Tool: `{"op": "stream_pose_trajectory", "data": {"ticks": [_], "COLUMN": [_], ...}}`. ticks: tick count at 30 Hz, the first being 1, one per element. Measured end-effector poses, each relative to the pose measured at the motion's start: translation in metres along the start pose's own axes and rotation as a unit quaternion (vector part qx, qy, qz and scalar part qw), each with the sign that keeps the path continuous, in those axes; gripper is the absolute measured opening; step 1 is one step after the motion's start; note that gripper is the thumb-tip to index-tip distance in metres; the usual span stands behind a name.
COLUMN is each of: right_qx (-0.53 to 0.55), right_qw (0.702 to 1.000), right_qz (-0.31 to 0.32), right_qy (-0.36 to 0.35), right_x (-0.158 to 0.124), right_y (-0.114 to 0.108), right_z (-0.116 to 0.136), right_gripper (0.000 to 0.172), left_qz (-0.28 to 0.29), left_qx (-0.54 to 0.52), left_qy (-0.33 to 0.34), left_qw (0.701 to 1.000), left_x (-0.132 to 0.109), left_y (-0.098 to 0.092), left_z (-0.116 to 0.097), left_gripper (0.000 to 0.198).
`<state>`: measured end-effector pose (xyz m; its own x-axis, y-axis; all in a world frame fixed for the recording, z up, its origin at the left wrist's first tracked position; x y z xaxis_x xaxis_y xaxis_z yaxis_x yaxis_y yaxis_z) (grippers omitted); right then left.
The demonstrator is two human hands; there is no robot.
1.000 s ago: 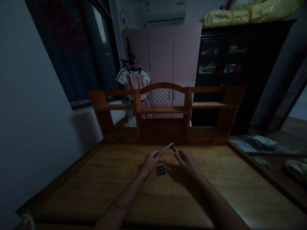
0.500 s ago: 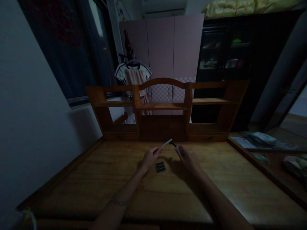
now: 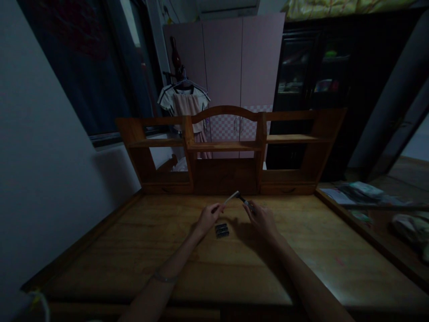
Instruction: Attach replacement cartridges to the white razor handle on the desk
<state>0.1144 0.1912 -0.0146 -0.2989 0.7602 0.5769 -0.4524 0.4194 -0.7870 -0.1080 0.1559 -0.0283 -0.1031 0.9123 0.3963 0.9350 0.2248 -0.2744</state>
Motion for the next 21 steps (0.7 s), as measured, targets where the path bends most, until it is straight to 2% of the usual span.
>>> {"op": "stream_pose_trajectory", "data": {"ticks": [6, 17, 21], "right_qx": [0.000, -0.004, -0.002], "right_qw": [1.000, 1.000, 1.000], "right_qz": [0.010, 0.014, 0.008], "right_qy": [-0.002, -0.007, -0.009], "right_x": [-0.0009, -0.0012, -0.0014], "right_y": [0.0004, 0.0029, 0.0025], "right_z": [0.0005, -0.0001, -0.0001], "right_gripper": [0.038, 0.037, 0.037], "left_qz": [0.020, -0.061, -0.023], "left_qx": [-0.011, 0.032, 0.006], "left_qy": [0.027, 0.017, 0.034], "left_qw": [0.999, 0.997, 0.999], "left_x": [-0.0007, 0.0033, 0.0014], "left_y": [0.0031, -0.0046, -0.0020], "left_z": [-0.0016, 0.0073, 0.0031], "left_gripper": [0.043, 0.044, 0.042]}}
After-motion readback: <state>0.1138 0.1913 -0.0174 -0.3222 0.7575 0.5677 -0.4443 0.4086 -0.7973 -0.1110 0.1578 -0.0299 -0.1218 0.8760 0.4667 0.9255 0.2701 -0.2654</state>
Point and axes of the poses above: each hand's wrist, its own x-axis towards the middle knuckle, its own y-axis out of the palm, z = x × y, the point moved 1 cm from there along x, towards the middle knuckle, and after that the axes turned 14 degrees about -x, right-handed, at the moved point
